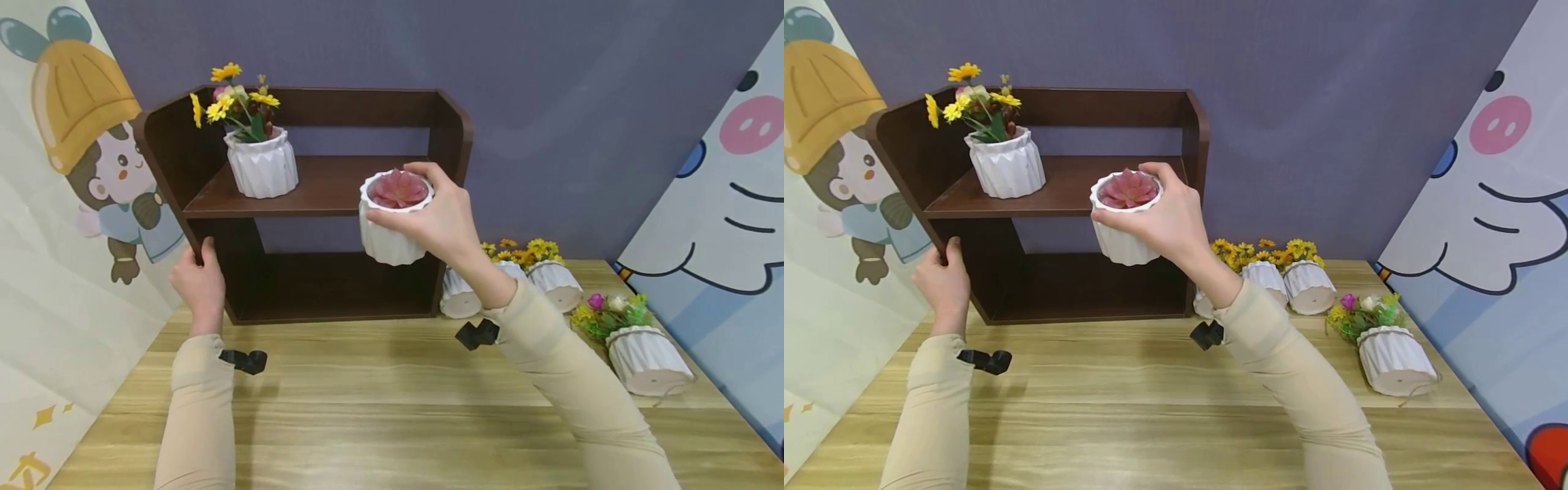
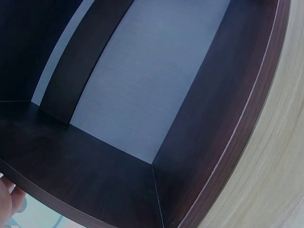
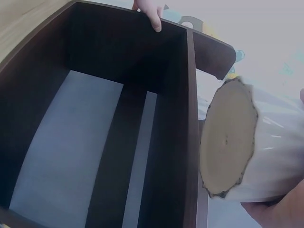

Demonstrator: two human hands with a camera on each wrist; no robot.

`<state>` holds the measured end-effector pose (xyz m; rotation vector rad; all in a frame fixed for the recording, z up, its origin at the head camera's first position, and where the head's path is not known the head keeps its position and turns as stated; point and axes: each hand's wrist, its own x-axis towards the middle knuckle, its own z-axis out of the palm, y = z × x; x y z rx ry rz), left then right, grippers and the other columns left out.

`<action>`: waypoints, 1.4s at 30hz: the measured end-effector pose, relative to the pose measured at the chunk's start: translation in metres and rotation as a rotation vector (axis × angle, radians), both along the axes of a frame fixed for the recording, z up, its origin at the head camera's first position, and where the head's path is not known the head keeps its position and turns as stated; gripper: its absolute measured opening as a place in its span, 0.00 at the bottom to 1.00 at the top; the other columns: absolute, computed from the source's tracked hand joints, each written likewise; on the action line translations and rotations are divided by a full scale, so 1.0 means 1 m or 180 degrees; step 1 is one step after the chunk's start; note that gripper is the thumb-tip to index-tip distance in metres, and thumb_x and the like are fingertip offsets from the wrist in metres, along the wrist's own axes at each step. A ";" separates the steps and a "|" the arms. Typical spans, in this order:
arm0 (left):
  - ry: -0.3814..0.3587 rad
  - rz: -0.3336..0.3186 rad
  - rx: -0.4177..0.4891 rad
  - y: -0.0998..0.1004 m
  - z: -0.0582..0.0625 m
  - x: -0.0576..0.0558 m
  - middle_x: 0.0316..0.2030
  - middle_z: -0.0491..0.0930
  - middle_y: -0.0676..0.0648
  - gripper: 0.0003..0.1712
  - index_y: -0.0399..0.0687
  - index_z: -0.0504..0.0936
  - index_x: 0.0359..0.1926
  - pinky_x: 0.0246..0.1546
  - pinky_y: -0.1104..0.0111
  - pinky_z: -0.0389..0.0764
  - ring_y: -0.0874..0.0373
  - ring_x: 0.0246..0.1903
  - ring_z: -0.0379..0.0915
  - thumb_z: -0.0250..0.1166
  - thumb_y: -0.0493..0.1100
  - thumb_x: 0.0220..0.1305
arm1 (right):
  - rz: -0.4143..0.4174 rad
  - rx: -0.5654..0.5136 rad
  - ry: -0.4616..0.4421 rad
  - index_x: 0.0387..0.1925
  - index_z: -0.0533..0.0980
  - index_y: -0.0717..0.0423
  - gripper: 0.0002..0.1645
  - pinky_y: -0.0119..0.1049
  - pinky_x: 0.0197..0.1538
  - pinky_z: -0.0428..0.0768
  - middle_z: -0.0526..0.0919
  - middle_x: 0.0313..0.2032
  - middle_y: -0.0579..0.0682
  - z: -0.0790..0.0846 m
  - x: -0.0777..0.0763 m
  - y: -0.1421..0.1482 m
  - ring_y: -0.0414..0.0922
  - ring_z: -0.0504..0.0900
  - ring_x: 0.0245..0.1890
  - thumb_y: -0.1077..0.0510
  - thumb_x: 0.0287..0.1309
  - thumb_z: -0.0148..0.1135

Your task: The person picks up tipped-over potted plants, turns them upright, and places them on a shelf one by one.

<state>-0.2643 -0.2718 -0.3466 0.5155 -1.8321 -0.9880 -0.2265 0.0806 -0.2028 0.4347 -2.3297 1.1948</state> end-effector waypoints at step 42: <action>0.0015 0.0003 0.0018 0.000 0.000 0.001 0.32 0.80 0.33 0.26 0.34 0.77 0.26 0.38 0.52 0.64 0.33 0.35 0.69 0.54 0.56 0.61 | -0.0138 -0.0276 -0.0528 0.52 0.68 0.46 0.51 0.34 0.39 0.76 0.78 0.44 0.45 0.021 -0.047 -0.035 0.37 0.75 0.41 0.28 0.22 0.69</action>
